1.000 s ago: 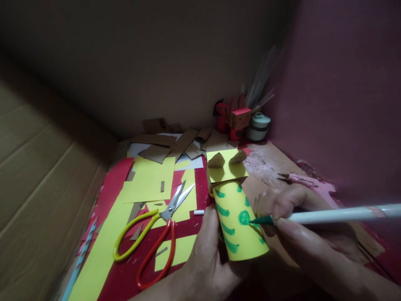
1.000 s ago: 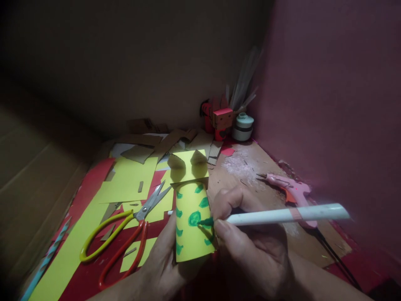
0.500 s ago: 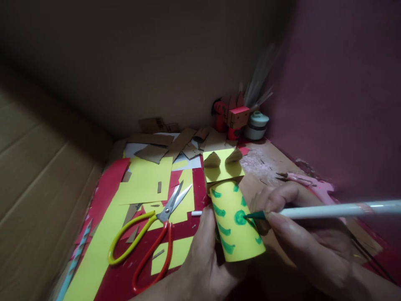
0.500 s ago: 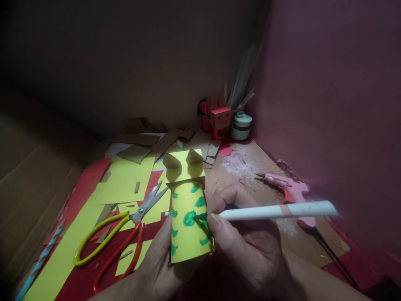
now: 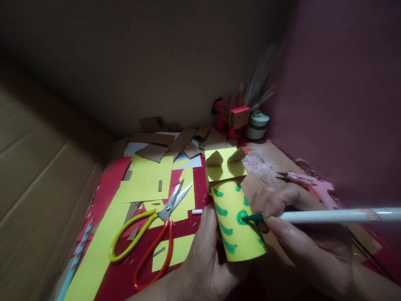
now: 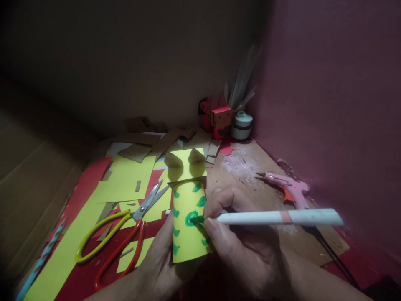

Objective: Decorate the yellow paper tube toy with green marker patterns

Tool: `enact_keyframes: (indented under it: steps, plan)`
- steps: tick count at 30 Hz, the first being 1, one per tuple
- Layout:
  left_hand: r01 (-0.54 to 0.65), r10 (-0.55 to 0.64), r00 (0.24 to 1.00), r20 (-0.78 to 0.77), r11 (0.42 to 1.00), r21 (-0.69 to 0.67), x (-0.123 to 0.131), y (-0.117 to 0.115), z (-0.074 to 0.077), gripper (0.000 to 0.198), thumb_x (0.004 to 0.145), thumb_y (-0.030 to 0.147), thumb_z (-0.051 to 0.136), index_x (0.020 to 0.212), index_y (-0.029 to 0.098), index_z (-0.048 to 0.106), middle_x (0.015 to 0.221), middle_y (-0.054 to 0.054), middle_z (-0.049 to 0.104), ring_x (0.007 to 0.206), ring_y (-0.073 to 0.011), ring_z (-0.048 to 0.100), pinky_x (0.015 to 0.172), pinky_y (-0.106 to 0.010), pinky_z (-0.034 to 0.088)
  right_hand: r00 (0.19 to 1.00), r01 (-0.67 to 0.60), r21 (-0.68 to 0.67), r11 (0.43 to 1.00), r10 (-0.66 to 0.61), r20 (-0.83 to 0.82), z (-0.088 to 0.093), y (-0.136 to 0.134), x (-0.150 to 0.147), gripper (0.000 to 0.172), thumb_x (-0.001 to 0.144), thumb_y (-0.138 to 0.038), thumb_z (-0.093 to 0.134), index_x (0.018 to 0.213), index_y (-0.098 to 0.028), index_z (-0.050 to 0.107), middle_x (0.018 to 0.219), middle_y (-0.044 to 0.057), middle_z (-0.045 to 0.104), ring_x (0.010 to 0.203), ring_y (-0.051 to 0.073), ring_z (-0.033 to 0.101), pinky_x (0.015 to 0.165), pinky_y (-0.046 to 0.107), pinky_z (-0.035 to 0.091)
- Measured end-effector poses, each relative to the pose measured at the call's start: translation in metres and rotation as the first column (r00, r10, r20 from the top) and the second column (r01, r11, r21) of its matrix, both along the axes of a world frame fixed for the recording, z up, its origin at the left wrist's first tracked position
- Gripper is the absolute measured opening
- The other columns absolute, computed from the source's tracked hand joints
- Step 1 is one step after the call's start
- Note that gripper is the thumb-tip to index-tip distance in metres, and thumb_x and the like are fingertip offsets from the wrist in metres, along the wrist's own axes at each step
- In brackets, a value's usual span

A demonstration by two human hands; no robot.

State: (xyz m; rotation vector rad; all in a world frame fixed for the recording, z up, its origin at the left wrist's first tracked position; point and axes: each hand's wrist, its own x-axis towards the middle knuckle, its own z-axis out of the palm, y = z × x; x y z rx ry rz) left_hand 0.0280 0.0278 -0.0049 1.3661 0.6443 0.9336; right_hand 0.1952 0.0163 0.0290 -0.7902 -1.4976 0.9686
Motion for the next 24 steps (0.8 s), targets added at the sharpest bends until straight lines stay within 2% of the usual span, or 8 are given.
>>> enact_keyframes:
  steps: [3, 6, 10, 13, 20, 22, 24]
  plan:
    - [-0.034, 0.035, 0.999, -0.038, 0.999, 0.018, -0.0004, -0.0008, -0.0014, 0.047, 0.086, 0.035, 0.065, 0.126, 0.018, 0.047, 0.117, -0.014, 0.059, 0.11, -0.0315, 0.06, 0.096, -0.048, 0.051, 1.0, 0.017, 0.008, 1.0, -0.017, 0.007, 0.0013, 0.001, 0.0, 0.012, 0.095, -0.018, 0.047, 0.091, -0.025, 0.057, 0.077, 0.002, 0.057, 0.071, 0.017, 0.055, 0.061, 0.03, 0.045]
    - [-0.01, 0.013, 0.998, -0.069, 0.999, 0.052, -0.0009, -0.0011, -0.0029, 0.045, 0.087, 0.034, 0.064, 0.125, 0.016, 0.048, 0.117, -0.015, 0.058, 0.108, -0.031, 0.06, 0.096, -0.048, 0.051, 0.999, 0.035, -0.002, 0.999, -0.035, -0.007, 0.0027, 0.0009, -0.001, 0.012, 0.095, -0.017, 0.048, 0.091, -0.025, 0.056, 0.076, 0.001, 0.056, 0.071, 0.016, 0.055, 0.06, 0.029, 0.045]
    - [-0.044, 0.043, 0.999, 0.019, 0.998, 0.05, 0.0024, -0.0018, -0.0059, 0.046, 0.085, 0.031, 0.068, 0.124, 0.019, 0.048, 0.116, -0.013, 0.062, 0.105, -0.0301, 0.062, 0.092, -0.045, 0.054, 0.999, -0.014, 0.01, 1.0, 0.014, 0.034, 0.0053, 0.0005, -0.0012, 0.012, 0.096, -0.019, 0.046, 0.093, -0.026, 0.056, 0.076, 0.001, 0.056, 0.071, 0.016, 0.056, 0.058, 0.027, 0.045]
    - [-0.019, 0.017, 0.999, 0.044, 0.999, 0.039, 0.0027, -0.0022, -0.0077, 0.044, 0.086, 0.029, 0.067, 0.125, 0.019, 0.048, 0.116, -0.012, 0.064, 0.103, -0.029, 0.064, 0.091, -0.043, 0.055, 0.998, -0.037, 0.034, 0.999, 0.035, 0.059, 0.0058, 0.0011, 0.0004, 0.011, 0.096, -0.021, 0.046, 0.094, -0.026, 0.055, 0.075, 0.001, 0.055, 0.071, 0.016, 0.055, 0.057, 0.026, 0.045]
    - [0.029, -0.027, 0.998, -0.049, 0.999, 0.031, -0.0019, -0.0009, -0.0051, 0.049, 0.088, 0.028, 0.063, 0.131, 0.019, 0.041, 0.125, -0.016, 0.058, 0.116, -0.0332, 0.058, 0.089, -0.041, 0.056, 0.993, -0.089, 0.062, 0.994, 0.083, 0.088, 0.0031, 0.0042, 0.0033, 0.012, 0.096, -0.017, 0.046, 0.096, -0.026, 0.055, 0.078, 0.001, 0.057, 0.073, 0.015, 0.056, 0.062, 0.025, 0.047]
    - [0.014, -0.013, 0.999, -0.032, 1.0, 0.024, -0.0011, -0.0008, -0.0037, 0.05, 0.087, 0.03, 0.065, 0.13, 0.019, 0.042, 0.123, -0.015, 0.059, 0.112, -0.0318, 0.06, 0.089, -0.041, 0.055, 0.997, -0.053, 0.064, 0.997, 0.05, 0.05, 0.0009, 0.0051, 0.0035, 0.012, 0.095, -0.018, 0.048, 0.095, -0.025, 0.057, 0.077, 0.0, 0.057, 0.074, 0.015, 0.055, 0.063, 0.026, 0.047]
    - [-0.006, 0.006, 1.0, -0.009, 1.0, -0.014, -0.0004, -0.0012, -0.0021, 0.046, 0.085, 0.03, 0.066, 0.125, 0.02, 0.046, 0.114, -0.012, 0.062, 0.103, -0.0279, 0.063, 0.088, -0.039, 0.055, 0.998, 0.048, 0.041, 0.998, -0.047, -0.036, -0.0018, 0.0063, 0.0038, 0.009, 0.094, -0.02, 0.052, 0.091, -0.024, 0.06, 0.076, 0.0, 0.056, 0.074, 0.015, 0.053, 0.065, 0.027, 0.045]
